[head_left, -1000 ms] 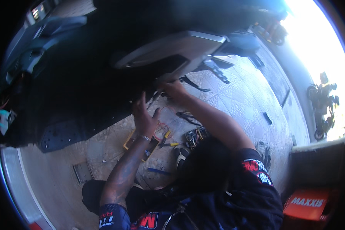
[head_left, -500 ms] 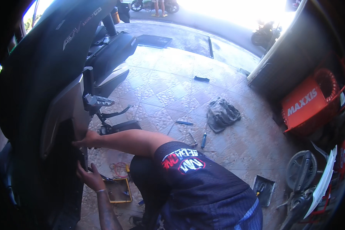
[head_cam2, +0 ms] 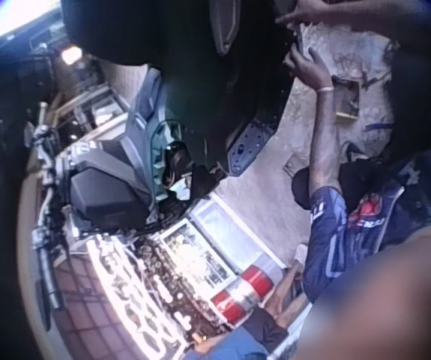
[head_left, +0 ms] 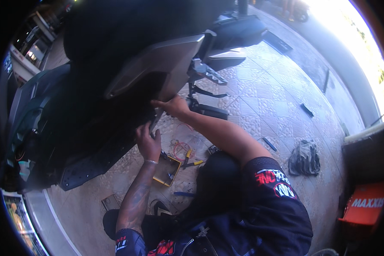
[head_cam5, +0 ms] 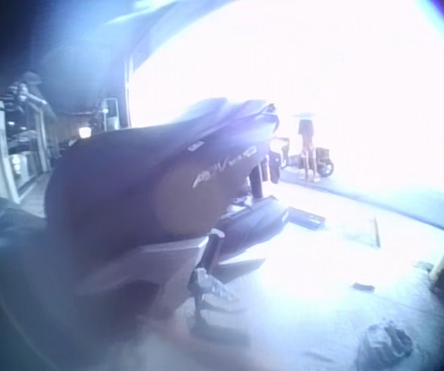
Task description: The person sits on the floor and uses a screwdriver to remove and reattach a side panel on a motorcycle. They manipulate fasteners and align the panel to the frame throughout the clip.
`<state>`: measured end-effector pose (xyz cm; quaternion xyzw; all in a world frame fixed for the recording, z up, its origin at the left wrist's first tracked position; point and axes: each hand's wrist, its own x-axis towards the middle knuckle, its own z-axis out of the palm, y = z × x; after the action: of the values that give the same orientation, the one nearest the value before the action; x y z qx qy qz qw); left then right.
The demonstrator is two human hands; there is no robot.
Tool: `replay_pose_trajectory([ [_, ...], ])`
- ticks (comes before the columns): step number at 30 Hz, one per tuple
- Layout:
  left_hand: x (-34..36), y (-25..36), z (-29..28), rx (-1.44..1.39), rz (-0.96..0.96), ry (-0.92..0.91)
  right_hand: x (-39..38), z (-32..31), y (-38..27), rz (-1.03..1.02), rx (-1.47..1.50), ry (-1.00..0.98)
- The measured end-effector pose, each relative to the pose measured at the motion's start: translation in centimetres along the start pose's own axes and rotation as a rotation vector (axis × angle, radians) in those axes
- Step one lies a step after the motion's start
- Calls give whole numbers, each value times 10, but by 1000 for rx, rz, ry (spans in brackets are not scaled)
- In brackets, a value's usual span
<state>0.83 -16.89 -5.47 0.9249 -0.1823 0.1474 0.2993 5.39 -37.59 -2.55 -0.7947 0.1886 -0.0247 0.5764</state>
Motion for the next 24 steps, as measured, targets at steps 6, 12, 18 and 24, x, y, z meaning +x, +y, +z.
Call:
replay_pose_trajectory([
  [6, 3, 0, -2, 37, 10, 14, -6, 3, -9, 140, 162, -4],
  [12, 4, 0, 1, 73, 27, 31, -3, 4, -5, 79, 140, 6],
  [18, 12, 7, 3, 121, -9, 22, 8, 19, 6, 85, 326, 44],
  [24, 21, 1, 2, 137, 47, 32, 5, 11, 18, 54, 356, -48],
])
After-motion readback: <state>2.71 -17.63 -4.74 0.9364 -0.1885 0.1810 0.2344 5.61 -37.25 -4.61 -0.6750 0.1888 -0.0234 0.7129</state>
